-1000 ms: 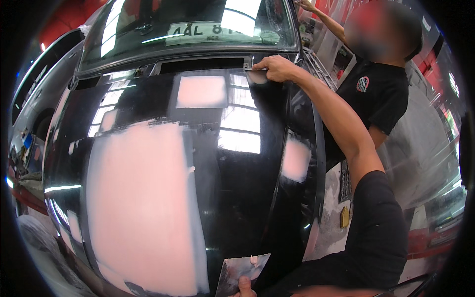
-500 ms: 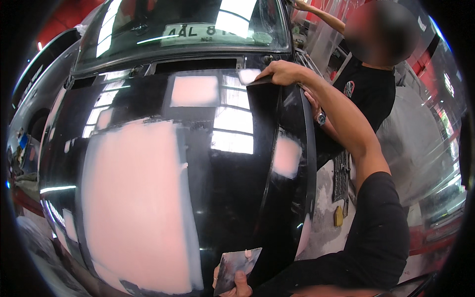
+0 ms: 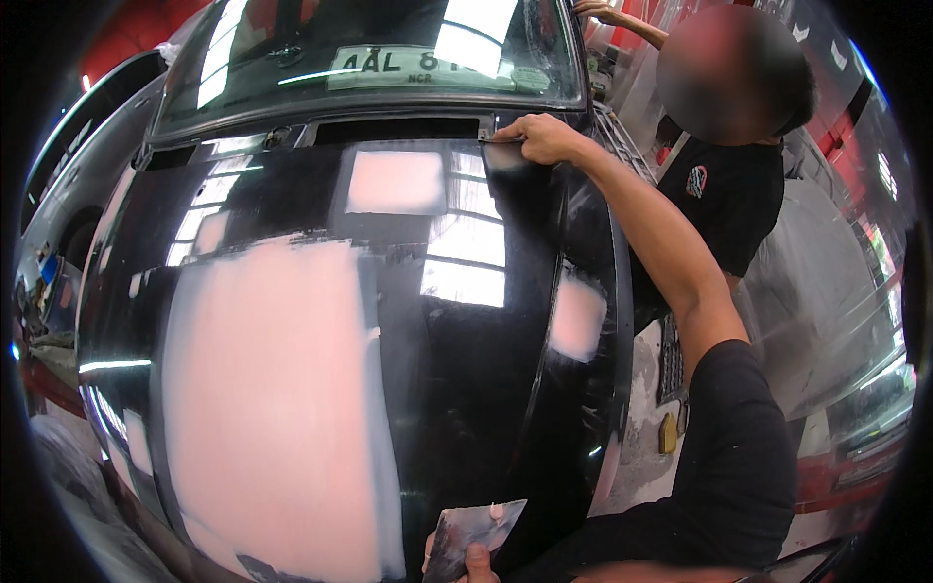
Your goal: The person sands the hood of a black car using a sanding block. They move the block across the surface in various directions, occasionally pausing to wipe the area with their hand. Another person is visible in the background working on a different part of the vehicle.
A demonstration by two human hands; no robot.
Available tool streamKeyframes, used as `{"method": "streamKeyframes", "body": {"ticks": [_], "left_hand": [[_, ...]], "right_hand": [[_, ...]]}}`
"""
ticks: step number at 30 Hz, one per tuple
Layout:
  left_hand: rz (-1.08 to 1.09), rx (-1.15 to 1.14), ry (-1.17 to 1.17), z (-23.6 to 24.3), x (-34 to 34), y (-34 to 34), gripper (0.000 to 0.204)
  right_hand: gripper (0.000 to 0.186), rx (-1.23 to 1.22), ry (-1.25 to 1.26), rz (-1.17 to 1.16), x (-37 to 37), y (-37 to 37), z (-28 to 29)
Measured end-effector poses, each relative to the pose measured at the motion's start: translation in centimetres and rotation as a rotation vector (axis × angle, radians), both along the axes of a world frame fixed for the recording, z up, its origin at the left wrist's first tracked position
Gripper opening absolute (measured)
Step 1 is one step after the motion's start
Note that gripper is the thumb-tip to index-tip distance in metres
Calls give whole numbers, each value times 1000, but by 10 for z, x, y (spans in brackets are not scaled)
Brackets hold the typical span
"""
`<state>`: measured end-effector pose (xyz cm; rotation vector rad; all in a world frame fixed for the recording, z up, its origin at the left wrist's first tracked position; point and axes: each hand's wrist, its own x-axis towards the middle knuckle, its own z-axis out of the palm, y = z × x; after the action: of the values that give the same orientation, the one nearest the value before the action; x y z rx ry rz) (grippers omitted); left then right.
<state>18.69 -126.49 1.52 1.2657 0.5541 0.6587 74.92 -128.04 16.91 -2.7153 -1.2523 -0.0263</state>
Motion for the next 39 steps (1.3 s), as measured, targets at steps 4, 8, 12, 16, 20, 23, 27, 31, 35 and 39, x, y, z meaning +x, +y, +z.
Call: {"method": "streamKeyframes", "body": {"ticks": [4, 8, 12, 16, 20, 23, 27, 31, 35, 39], "left_hand": [[-1, -2, 4, 1, 0, 0, 51], [-8, 7, 19, 2, 1, 0, 50], [-16, 10, 7, 2, 0, 0, 50], [-32, 15, -7, 2, 0, 1, 50], [-35, 24, -13, 2, 0, 1, 49], [-23, 21, -2, 2, 0, 2, 49], [-14, 14, 11, 1, 0, 2, 49], [-15, 14, 16, 2, 0, 0, 48], [-15, 21, 20, 3, 0, 0, 48], [-25, 18, 24, 4, 0, 0, 48]], "right_hand": [[68, -29, -52, 8, 1, 1, -3], [66, -32, -65, 15, -6, -6, -8], [69, -14, -28, 86, -31, -26, -12], [72, -39, -21, 172, -49, -43, -4], [71, -7, 13, 97, -22, -35, 21], [67, 58, -137, -28, 3, -26, 20], [66, 56, -51, 21, 15, -19, -1], [67, 96, -79, 69, 10, -13, -12], [69, 65, -77, 18, 3, -8, -12], [69, -5, -122, 32, 0, -4, -12]]}}
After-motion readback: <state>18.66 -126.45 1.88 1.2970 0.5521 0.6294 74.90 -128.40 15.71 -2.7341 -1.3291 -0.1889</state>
